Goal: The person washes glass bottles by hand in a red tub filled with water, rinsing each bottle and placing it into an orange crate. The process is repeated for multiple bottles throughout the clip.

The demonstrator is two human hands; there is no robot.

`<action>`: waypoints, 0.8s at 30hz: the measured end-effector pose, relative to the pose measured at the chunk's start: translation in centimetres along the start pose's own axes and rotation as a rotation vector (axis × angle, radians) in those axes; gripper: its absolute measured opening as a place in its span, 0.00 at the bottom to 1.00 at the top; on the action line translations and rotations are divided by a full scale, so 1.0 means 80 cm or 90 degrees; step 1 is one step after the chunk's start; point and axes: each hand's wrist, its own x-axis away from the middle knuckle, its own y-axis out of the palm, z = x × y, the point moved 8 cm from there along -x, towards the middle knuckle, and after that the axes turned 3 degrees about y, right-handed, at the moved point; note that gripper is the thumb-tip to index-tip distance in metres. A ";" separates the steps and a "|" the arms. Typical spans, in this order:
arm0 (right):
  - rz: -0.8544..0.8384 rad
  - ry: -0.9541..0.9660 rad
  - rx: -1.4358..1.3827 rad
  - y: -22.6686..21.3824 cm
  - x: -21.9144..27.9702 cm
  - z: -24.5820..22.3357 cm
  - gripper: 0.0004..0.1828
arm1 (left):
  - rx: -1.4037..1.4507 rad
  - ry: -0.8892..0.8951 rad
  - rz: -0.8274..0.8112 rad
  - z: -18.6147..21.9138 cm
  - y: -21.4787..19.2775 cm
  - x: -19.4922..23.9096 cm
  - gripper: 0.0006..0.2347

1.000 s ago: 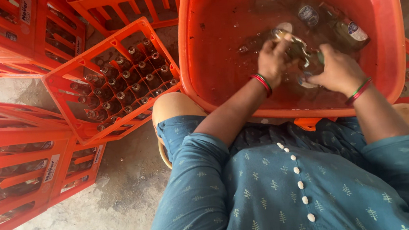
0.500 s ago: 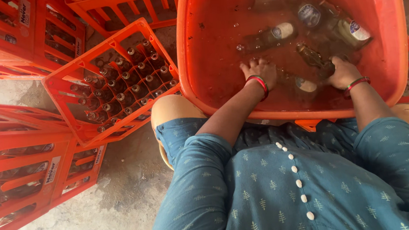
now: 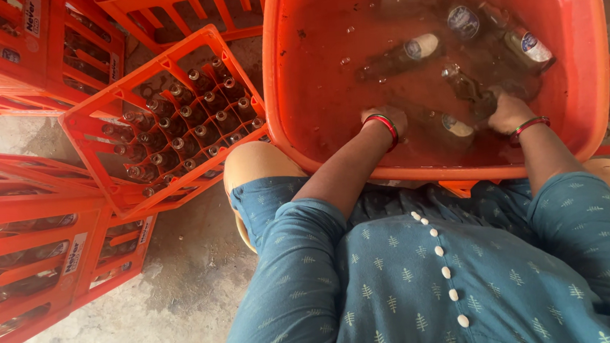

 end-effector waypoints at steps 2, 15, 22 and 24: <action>0.011 -0.004 -0.022 -0.011 0.008 -0.011 0.55 | 0.029 0.012 0.041 0.000 -0.002 -0.012 0.22; 0.141 -0.165 0.169 -0.207 0.138 -0.173 0.48 | 0.919 0.086 0.238 -0.012 -0.019 -0.111 0.25; 0.133 -0.182 0.327 -0.249 0.157 -0.220 0.50 | 1.243 0.196 0.139 0.012 -0.045 -0.076 0.20; 0.125 -0.167 0.351 -0.257 0.156 -0.228 0.50 | 1.277 0.206 0.148 0.008 -0.050 -0.067 0.19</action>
